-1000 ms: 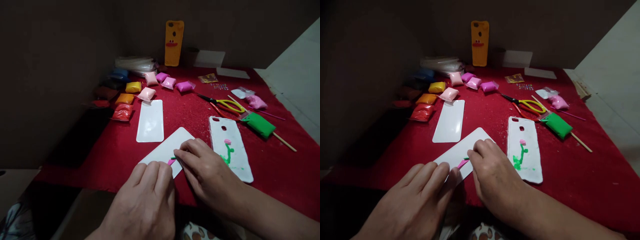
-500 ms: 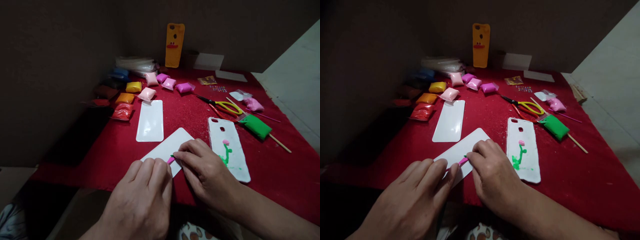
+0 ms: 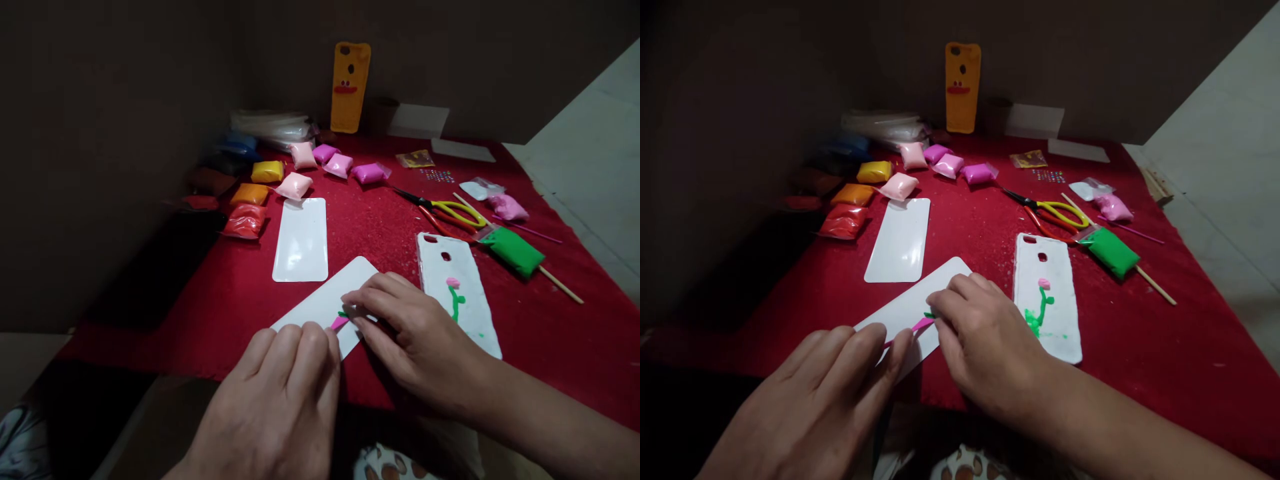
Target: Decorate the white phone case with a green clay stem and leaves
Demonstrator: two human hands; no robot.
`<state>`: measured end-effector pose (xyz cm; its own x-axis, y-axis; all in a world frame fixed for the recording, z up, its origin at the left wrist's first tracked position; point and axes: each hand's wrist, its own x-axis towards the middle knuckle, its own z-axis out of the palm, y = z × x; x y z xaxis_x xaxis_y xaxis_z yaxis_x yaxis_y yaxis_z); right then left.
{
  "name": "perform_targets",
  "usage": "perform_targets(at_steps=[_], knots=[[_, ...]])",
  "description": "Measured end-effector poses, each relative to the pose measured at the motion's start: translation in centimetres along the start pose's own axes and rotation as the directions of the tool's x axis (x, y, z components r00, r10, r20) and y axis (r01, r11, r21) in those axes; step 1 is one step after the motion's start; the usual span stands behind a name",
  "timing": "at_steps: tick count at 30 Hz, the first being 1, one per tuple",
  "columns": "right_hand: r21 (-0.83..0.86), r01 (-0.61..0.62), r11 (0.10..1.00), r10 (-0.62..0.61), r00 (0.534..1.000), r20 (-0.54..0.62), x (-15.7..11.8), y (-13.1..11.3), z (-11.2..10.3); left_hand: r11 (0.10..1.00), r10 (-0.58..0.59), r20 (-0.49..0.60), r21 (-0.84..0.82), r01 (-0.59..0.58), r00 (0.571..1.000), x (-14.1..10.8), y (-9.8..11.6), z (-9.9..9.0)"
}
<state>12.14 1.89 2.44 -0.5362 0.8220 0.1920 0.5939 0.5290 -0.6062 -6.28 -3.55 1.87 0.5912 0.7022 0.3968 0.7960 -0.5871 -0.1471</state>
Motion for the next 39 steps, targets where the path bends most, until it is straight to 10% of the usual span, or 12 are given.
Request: perform_targets(at_steps=[24, 39], knots=[[-0.112, -0.078, 0.991, 0.100, 0.974, 0.201, 1.8, 0.0, 0.2, 0.995, -0.019, -0.092, -0.096, 0.010, 0.996, -2.3, 0.4, 1.9], [0.113, -0.149, 0.982, 0.130, 0.978, 0.161, 1.3, 0.7, -0.1, 0.996, 0.005, -0.082, -0.085, -0.012, 0.997, -3.2, 0.2, 1.7]])
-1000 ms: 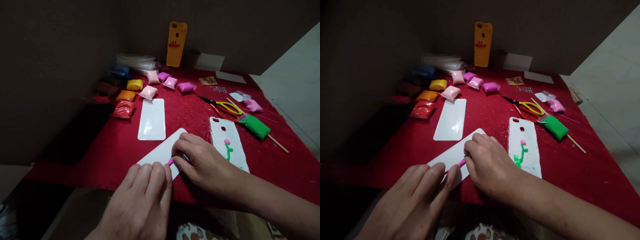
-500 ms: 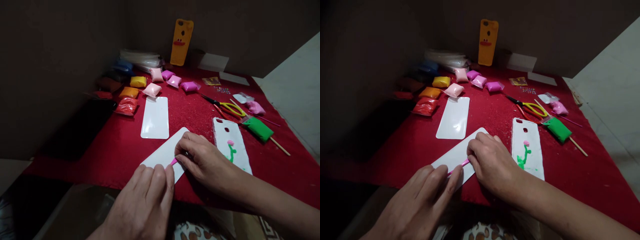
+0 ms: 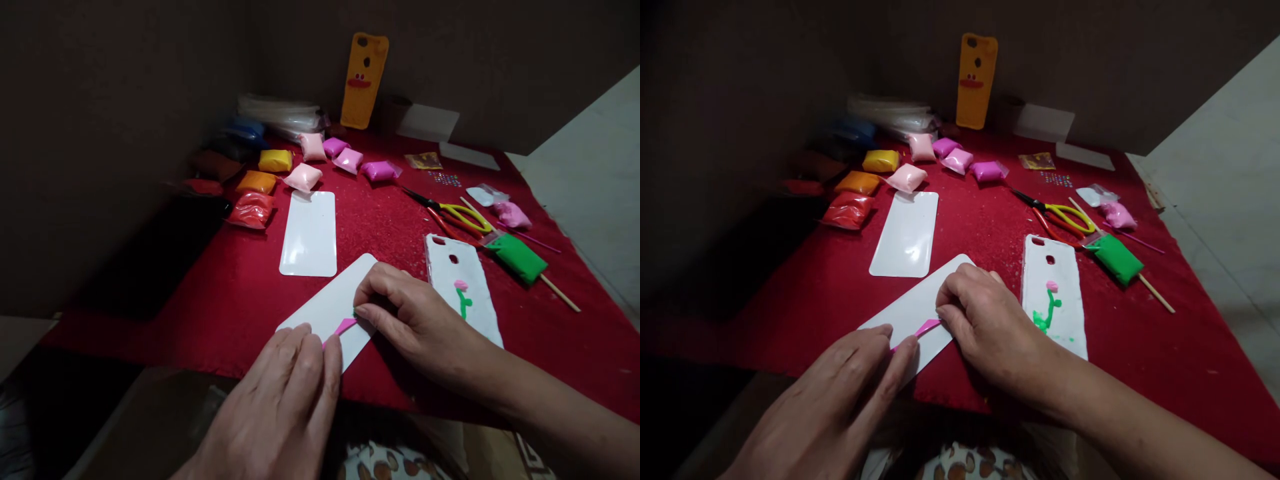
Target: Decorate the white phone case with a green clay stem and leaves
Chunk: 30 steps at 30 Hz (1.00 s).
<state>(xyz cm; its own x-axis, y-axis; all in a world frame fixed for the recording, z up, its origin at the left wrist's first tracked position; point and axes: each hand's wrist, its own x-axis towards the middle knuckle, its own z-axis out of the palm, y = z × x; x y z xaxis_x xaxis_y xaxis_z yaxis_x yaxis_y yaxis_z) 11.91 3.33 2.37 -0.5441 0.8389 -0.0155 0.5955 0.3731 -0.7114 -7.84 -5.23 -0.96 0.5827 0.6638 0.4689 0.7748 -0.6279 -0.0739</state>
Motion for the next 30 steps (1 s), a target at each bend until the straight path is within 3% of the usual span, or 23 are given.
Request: perform_targets(at_steps=[8, 13, 19, 25, 28, 30], knots=[[0.054, -0.011, 0.998, 0.012, 1.000, -0.003, 0.0, -0.1, -0.2, 0.999, 0.052, 0.060, 0.012, -0.053, 0.997, 0.5, -0.2, -0.9], [0.180, -0.099, 0.979, 0.100, 0.995, 0.004, -0.1, -0.1, -0.4, 0.998, 0.041, 0.062, 0.048, -0.044, 0.997, 1.2, -0.1, -0.8], [0.434, -0.196, 0.880, 0.188, 0.980, 0.061, 0.0, 0.1, -1.0, 0.990, 0.071, 0.089, 0.116, -0.081, 0.994, 2.0, 0.2, -0.6], [0.566, -0.197, 0.800, 0.222, 0.975, 0.025, 0.1, 0.4, -1.4, 0.996, 0.000, -0.003, 0.086, 0.000, 1.000, 3.3, -0.1, -0.6], [0.663, -0.167, 0.729, 0.255, 0.966, -0.038, 0.0, 0.7, -1.6, 0.998, -0.020, 0.032, 0.060, 0.018, 0.999, 3.9, -0.3, -0.4], [0.725, -0.140, 0.674, 0.282, 0.956, -0.077, 0.0, 0.9, -1.9, 0.997, -0.024, 0.123, 0.069, 0.016, 0.992, 4.2, -0.4, -0.3]])
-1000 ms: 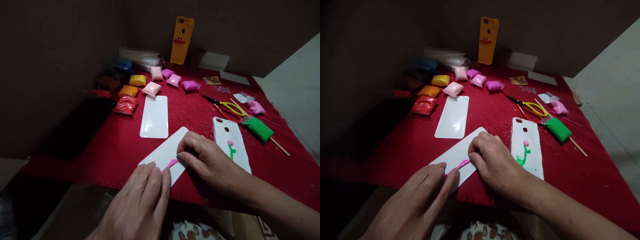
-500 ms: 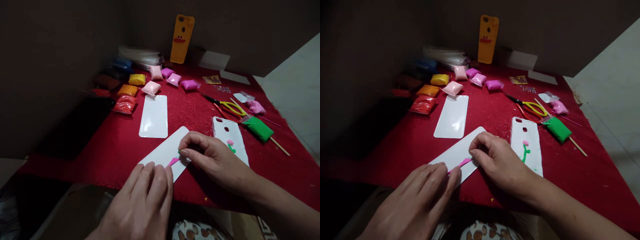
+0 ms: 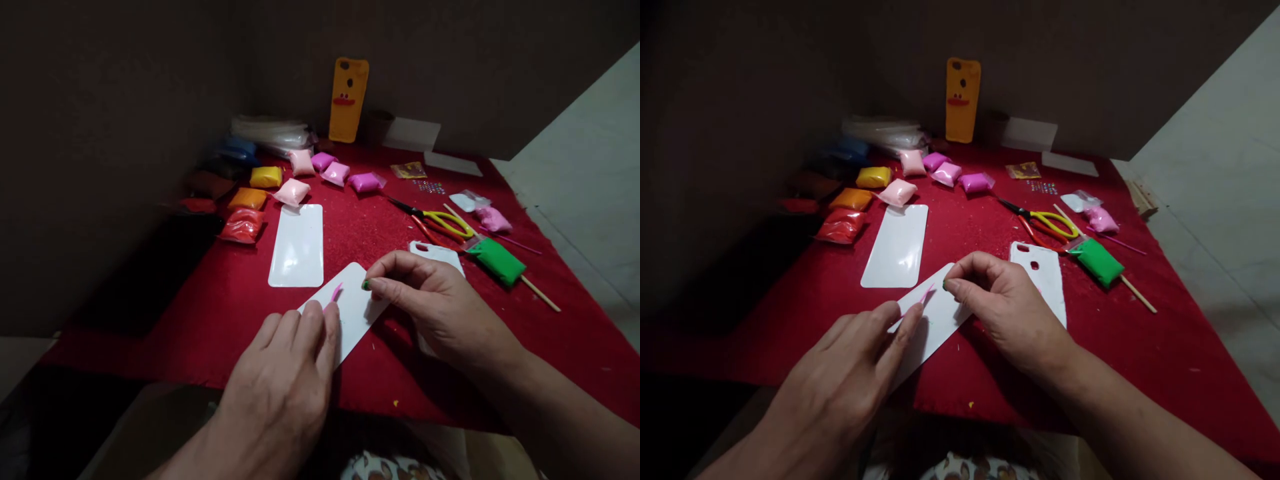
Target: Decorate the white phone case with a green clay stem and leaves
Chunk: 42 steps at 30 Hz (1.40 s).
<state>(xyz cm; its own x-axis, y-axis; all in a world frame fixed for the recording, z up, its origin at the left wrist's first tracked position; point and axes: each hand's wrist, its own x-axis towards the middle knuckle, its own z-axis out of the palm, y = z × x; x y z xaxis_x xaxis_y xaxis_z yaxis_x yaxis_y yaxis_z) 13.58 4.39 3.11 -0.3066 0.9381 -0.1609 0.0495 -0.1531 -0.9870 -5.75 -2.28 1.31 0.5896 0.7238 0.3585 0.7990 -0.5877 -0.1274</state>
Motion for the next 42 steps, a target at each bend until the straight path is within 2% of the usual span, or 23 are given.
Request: perform_targets(at_steps=[3, 5, 7, 8, 9, 11, 13, 14, 16, 19, 25, 35, 42], knots=[[0.138, -0.020, 0.990, 0.025, 0.999, -0.030, -0.1, -0.4, -0.3, 0.998, 0.001, 0.145, -0.065, 0.009, 0.989, 0.5, -0.3, 0.1], [0.253, -0.084, 0.964, 0.087, 0.996, -0.003, -0.4, -0.8, -0.4, 0.984, -0.033, 0.112, -0.173, 0.052, 0.993, 1.1, -0.6, 0.0], [0.366, -0.147, 0.919, 0.147, 0.989, 0.028, -0.8, -1.1, -0.3, 0.921, -0.124, 0.056, -0.365, 0.136, 0.991, 1.9, -0.9, -0.4], [0.415, -0.165, 0.895, 0.164, 0.986, 0.037, -1.1, -1.2, -0.3, 0.846, -0.185, 0.067, -0.496, 0.194, 0.980, 2.4, -1.0, -0.6], [0.460, -0.173, 0.871, 0.175, 0.984, 0.039, -1.3, -1.4, -0.2, 0.730, -0.244, 0.125, -0.629, 0.267, 0.962, 2.9, -0.9, -0.9], [0.532, -0.178, 0.828, 0.187, 0.982, 0.037, -1.8, -1.4, 0.0, 0.400, -0.286, 0.318, -0.817, 0.414, 0.904, 4.1, -0.7, -1.5], [0.584, -0.177, 0.792, 0.191, 0.981, 0.038, -2.3, -1.4, 0.1, 0.103, -0.275, 0.443, -0.869, 0.485, 0.853, 5.3, -0.1, -1.9], [0.601, -0.169, 0.781, 0.186, 0.982, 0.035, -2.5, -1.3, 0.2, 0.007, -0.277, 0.467, -0.873, 0.487, 0.840, 5.8, 0.2, -2.0], [0.626, -0.148, 0.765, 0.169, 0.985, 0.026, -2.8, -1.1, 0.3, -0.094, -0.301, 0.474, -0.878, 0.469, 0.828, 6.5, 0.8, -2.1], [0.664, -0.126, 0.737, 0.152, 0.988, 0.018, -3.2, -0.9, 0.3, -0.127, -0.327, 0.487, -0.872, 0.473, 0.810, 7.2, 1.6, -1.9], [0.703, -0.123, 0.700, 0.183, 0.983, -0.010, -3.7, -0.8, -0.4, -0.131, -0.332, 0.488, -0.871, 0.473, 0.807, 8.0, 2.5, -1.5], [0.709, -0.119, 0.695, 0.199, 0.979, -0.031, -4.5, 0.0, -1.8, -0.216, -0.200, 0.567, -0.821, 0.529, 0.799, 8.9, 2.6, -0.7], [0.722, -0.085, 0.687, 0.193, 0.979, -0.068, -4.6, 0.2, -2.1, -0.276, -0.200, 0.588, -0.801, 0.531, 0.783, 9.5, 3.2, -0.4]])
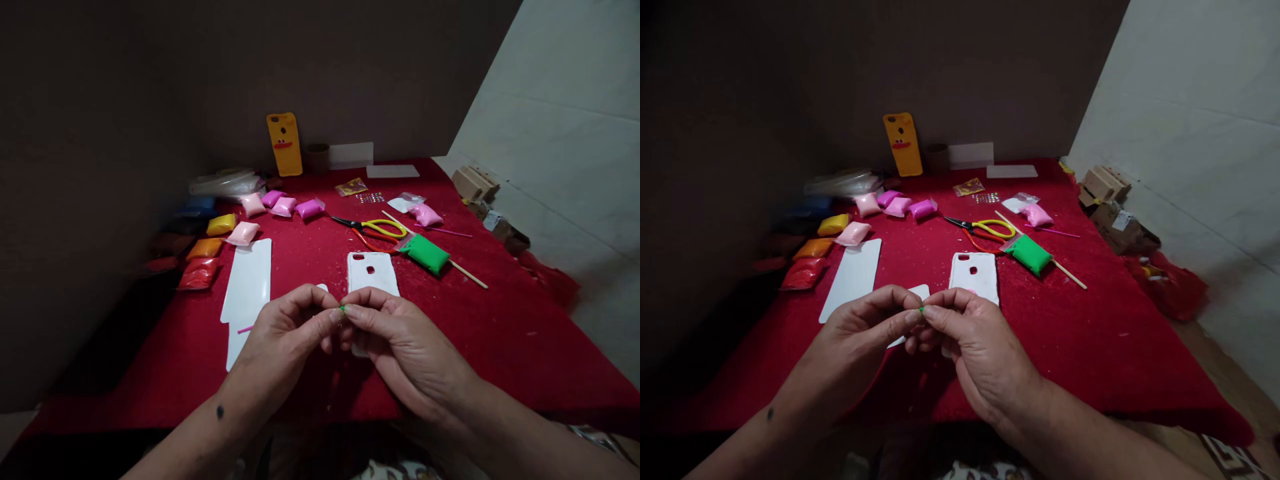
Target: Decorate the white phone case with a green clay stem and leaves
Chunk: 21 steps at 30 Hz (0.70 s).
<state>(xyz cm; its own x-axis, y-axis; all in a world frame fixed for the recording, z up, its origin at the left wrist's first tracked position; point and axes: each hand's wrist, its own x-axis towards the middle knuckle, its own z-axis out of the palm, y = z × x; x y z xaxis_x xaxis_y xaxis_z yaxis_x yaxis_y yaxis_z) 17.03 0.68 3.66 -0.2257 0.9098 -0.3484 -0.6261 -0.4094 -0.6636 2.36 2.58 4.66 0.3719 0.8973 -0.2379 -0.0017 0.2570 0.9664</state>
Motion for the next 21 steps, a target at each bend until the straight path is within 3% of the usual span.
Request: perform_targets(at_steps=[7, 9, 12, 14, 17, 19, 21], knots=[[-0.054, -0.021, 0.998, 0.022, 0.999, 0.027, -0.5, -0.5, -0.9, 0.999, -0.039, 0.062, -0.023, 0.040, 0.997, 0.6, -0.1, -0.3], [-0.111, 0.028, 0.993, -0.029, 1.000, -0.004, -0.7, -1.0, -1.5, 0.999, -0.047, 0.077, 0.015, 0.046, 0.996, 0.9, 0.1, -0.6], [-0.304, 0.186, 0.934, -0.207, 0.978, -0.036, -1.0, -2.6, -2.6, 0.989, -0.082, 0.123, 0.131, 0.066, 0.989, 1.4, 0.9, -1.1], [-0.510, 0.282, 0.813, -0.327, 0.945, 0.002, -1.1, -3.9, -3.4, 0.966, -0.119, 0.157, 0.246, 0.078, 0.981, 2.0, 1.5, -1.2], [-0.798, 0.353, 0.489, -0.421, 0.896, 0.139, -0.8, -5.5, -4.3, 0.901, -0.144, 0.189, 0.431, 0.049, 0.971, 3.1, 2.4, -0.8], [-0.877, 0.415, 0.243, -0.496, 0.830, 0.256, -0.4, -5.9, -4.8, 0.843, -0.141, 0.202, 0.538, 0.010, 0.969, 3.9, 2.6, -0.4], [-0.893, 0.441, 0.092, -0.532, 0.780, 0.331, 0.1, -5.8, -5.4, 0.775, -0.139, 0.205, 0.632, -0.023, 0.969, 4.6, 2.7, 0.1]])
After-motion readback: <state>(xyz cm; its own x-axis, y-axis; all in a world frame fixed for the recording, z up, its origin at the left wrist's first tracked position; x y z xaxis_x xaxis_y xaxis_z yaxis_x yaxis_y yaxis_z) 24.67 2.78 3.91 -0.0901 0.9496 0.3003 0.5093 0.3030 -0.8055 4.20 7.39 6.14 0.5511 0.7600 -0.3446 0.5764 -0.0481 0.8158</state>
